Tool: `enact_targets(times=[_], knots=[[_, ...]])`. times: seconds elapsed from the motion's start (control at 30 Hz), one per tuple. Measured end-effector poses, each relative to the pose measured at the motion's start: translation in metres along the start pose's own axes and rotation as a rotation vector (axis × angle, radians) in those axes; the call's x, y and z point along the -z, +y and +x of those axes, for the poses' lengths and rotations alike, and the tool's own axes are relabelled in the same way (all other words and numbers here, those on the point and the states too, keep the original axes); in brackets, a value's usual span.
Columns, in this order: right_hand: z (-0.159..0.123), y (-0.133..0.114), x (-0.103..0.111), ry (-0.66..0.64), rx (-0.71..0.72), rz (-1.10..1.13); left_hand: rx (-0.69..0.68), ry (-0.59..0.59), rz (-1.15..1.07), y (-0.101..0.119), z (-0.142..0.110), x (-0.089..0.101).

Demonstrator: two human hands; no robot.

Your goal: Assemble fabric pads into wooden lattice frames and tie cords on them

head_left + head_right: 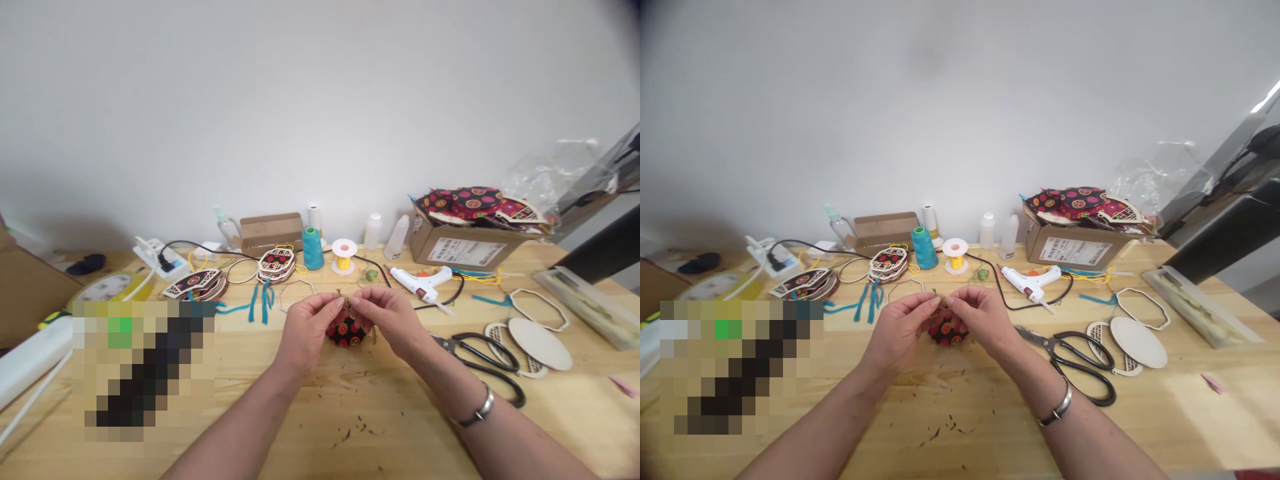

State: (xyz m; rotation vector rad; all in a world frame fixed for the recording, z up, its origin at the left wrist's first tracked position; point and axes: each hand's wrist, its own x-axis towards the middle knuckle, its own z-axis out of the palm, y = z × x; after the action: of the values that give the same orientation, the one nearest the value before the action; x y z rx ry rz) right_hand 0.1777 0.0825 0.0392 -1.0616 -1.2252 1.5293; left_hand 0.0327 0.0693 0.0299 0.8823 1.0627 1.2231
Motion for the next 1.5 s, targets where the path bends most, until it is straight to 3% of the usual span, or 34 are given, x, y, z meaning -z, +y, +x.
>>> enact_targets(times=[0.17, 0.43, 1.17, 1.5], knots=[[0.0024, 0.0009, 0.0014, 0.059, 0.036, 0.048, 0.015, 0.025, 0.003, 0.0004, 0.0002, 0.0005], [0.0008, 0.0017, 0.0029, 0.028, 0.011, 0.103, 0.035, -0.010, -0.010, -0.0001, 0.0000, 0.0011], [0.0008, 0.0046, 0.0015, 0.011, 0.054, -0.065, -0.014, -0.003, 0.059, 0.0007, 0.0006, 0.0012], [0.0004, 0.0009, 0.0022, 0.017, -0.011, 0.144, -0.005, 0.001, 0.045, 0.0024, 0.0006, -0.0001]])
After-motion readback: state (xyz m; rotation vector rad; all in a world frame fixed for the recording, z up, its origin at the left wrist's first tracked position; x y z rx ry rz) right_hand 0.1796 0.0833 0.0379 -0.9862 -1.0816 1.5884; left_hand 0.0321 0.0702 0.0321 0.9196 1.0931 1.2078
